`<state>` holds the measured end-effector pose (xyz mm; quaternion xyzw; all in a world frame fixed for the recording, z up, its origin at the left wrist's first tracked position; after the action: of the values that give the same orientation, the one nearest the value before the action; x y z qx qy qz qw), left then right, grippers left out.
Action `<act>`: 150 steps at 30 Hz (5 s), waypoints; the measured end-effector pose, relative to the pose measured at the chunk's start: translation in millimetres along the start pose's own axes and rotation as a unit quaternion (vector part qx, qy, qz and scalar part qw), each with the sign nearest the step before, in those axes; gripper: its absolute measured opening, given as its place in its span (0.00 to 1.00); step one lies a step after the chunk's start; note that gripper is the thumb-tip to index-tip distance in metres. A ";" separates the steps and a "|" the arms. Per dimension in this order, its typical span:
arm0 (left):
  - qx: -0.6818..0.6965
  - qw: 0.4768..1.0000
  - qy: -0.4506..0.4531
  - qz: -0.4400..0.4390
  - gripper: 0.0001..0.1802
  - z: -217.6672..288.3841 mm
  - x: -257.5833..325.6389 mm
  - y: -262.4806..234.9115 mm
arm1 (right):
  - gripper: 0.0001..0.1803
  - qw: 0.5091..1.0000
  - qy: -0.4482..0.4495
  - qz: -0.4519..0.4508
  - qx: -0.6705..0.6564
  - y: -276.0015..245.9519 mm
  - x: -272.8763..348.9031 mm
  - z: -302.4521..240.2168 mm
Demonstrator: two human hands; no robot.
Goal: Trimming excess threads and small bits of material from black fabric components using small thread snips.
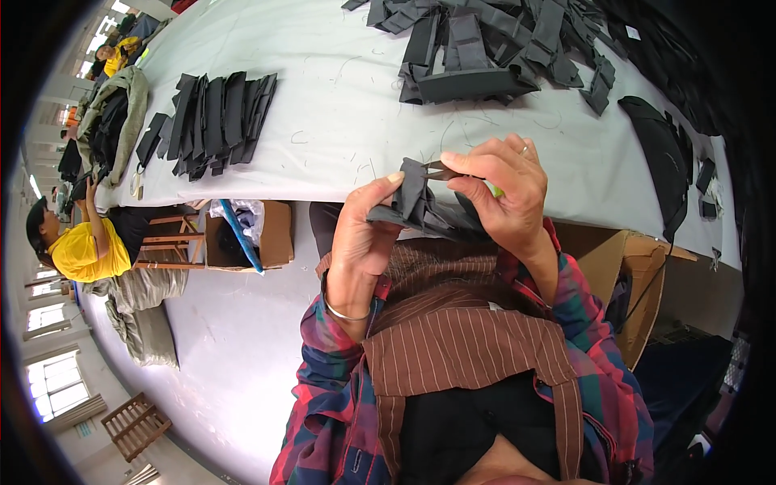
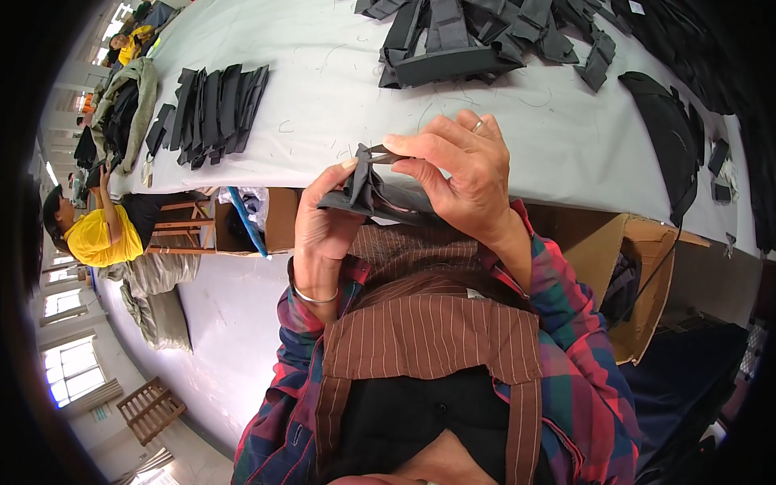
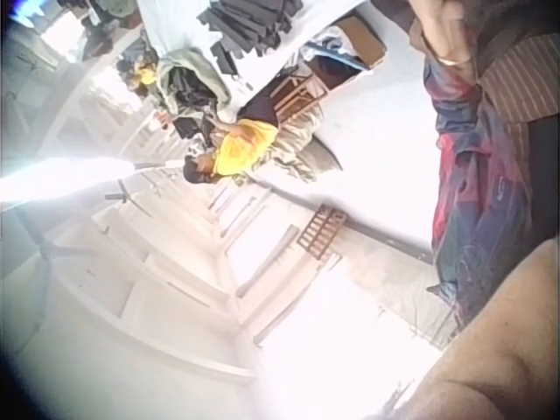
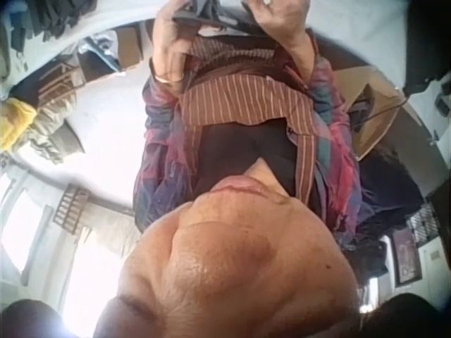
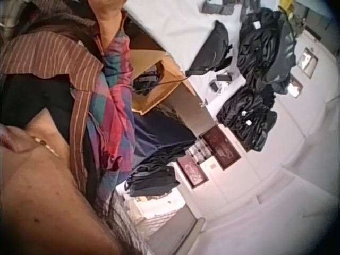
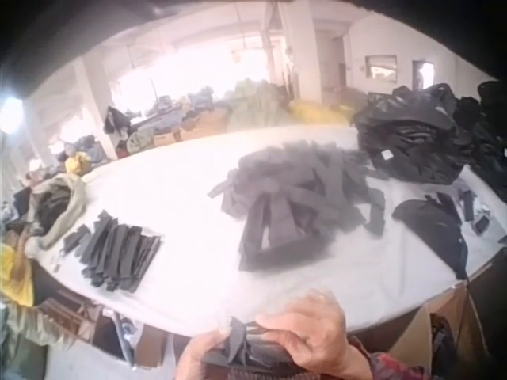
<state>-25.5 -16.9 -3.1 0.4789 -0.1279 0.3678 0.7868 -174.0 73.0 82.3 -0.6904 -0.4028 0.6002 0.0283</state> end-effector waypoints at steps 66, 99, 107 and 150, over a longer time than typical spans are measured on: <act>-0.128 0.979 0.158 0.010 0.09 -11.1 -24.8 -11.0 | 0.14 0.976 0.118 -0.041 -0.177 42.4 27.4 4.7; -0.130 0.978 0.164 -0.006 0.09 -2.6 -7.1 3.6 | 0.08 0.993 0.119 -0.016 -0.011 16.5 22.3 22.0; -0.143 0.978 0.151 -0.004 0.09 -5.6 -6.0 7.2 | 0.07 0.996 0.062 -0.038 0.048 16.3 16.6 16.3; -0.256 0.954 0.151 0.026 0.33 12.5 -30.3 17.4 | 0.23 0.777 0.377 0.029 -0.502 64.7 53.7 35.4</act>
<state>-56.9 -36.7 -2.0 0.1966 -0.1095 0.4112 0.8833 -172.7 45.3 -4.7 -0.7893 -0.5837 0.0047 -0.1904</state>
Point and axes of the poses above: each hand's wrist, its own x-axis away from the middle knuckle, its own y-axis out of the palm, z = x × y, the point moved 6 cm from there along -x, towards the middle knuckle, and after that the axes turned 14 degrees about -y, right-handed, at the moved point
